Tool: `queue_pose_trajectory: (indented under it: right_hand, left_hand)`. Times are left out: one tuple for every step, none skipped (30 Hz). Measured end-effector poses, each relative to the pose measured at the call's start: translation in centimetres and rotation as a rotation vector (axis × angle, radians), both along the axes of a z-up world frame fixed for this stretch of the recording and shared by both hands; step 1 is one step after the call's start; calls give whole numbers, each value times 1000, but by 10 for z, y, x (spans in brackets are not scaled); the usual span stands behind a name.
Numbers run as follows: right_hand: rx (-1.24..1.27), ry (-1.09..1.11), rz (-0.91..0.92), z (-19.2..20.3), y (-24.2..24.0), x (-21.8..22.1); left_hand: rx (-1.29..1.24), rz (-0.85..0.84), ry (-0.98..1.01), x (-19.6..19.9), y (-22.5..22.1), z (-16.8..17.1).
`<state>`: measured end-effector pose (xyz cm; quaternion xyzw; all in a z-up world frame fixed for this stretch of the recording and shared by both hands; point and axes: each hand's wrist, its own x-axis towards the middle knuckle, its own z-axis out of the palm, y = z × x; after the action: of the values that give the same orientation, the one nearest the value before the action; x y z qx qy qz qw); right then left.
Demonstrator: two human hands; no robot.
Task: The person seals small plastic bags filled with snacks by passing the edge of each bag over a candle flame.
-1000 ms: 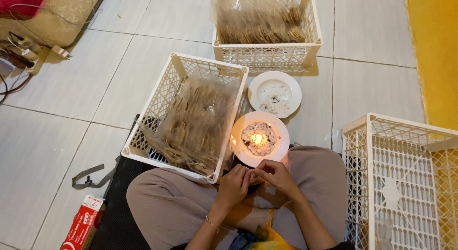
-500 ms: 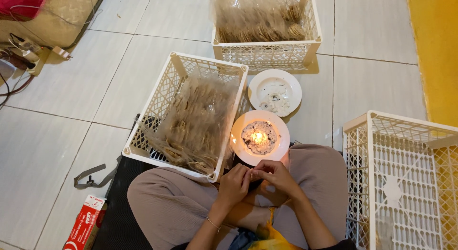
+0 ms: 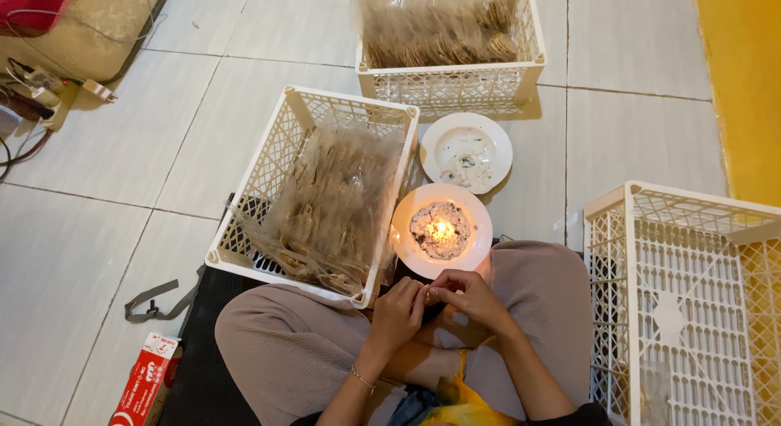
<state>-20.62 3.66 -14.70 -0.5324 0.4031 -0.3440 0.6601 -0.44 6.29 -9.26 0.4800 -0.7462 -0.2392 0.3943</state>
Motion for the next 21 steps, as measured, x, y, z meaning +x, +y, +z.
queue_pose_trajectory:
  right_hand:
    - [3, 0, 0, 3, 2, 1]
    - [19, -4, -19, 6, 3, 1]
    - [31, -9, -37, 9, 3, 3]
    - [30, -10, -38, 6, 3, 3]
    - [-75, 118, -73, 2, 4, 3]
    - [-179, 246, -110, -2, 5, 3]
    - [-177, 245, -110, -2, 6, 4]
    - [-145, 164, -126, -2, 7, 6]
    - [-111, 84, -142, -2, 8, 7]
    - [-108, 84, -143, -4, 9, 7]
    - [-113, 71, -143, -6, 8, 7]
    - [-118, 57, -142, -7, 7, 8]
    - [-120, 57, -142, -4, 6, 8]
    - [-98, 48, -142, -1, 5, 8]
    - [-70, 39, -141, 1, 6, 9]
    - [-67, 39, -141, 0, 6, 8]
    - [-63, 6, -128, -1, 5, 8]
    - [-58, -27, -115, -2, 5, 7]
    - [-54, -26, -113, 0, 5, 8]
    - [-53, -11, -123, 3, 4, 10]
    - [-55, 4, -134, 7, -2, 12]
  left_hand:
    - [3, 0, 0, 0, 1, 1]
    - [11, 4, 4, -1, 3, 2]
    - [15, 7, 7, 0, 2, 3]
    - [14, 7, 6, -1, 1, 3]
    - [11, 10, 4, -1, 1, 3]
    - [9, 13, 2, -1, 0, 3]
    - [10, 13, 1, -1, 0, 2]
    - [13, 16, 6, -2, -1, 1]
    - [17, 19, 11, -2, -1, -1]
    - [19, 18, 11, -2, 0, -3]
    - [27, 20, 16, -2, 1, -6]
    - [35, 23, 22, -3, 1, -8]
    - [33, 23, 22, -3, 0, -8]
    - [35, 26, 30, -3, -2, -9]
    - [42, 28, 38, -3, 0, -9]
    - [46, 29, 37, -2, 0, -8]
    - [58, 30, 55, -2, 0, -7]
    - [70, 30, 73, -2, 0, -6]
    - [74, 32, 74, -2, 2, -6]
    - [97, 40, 107, -3, 4, -6]
    - [116, 45, 140, -3, 0, -4]
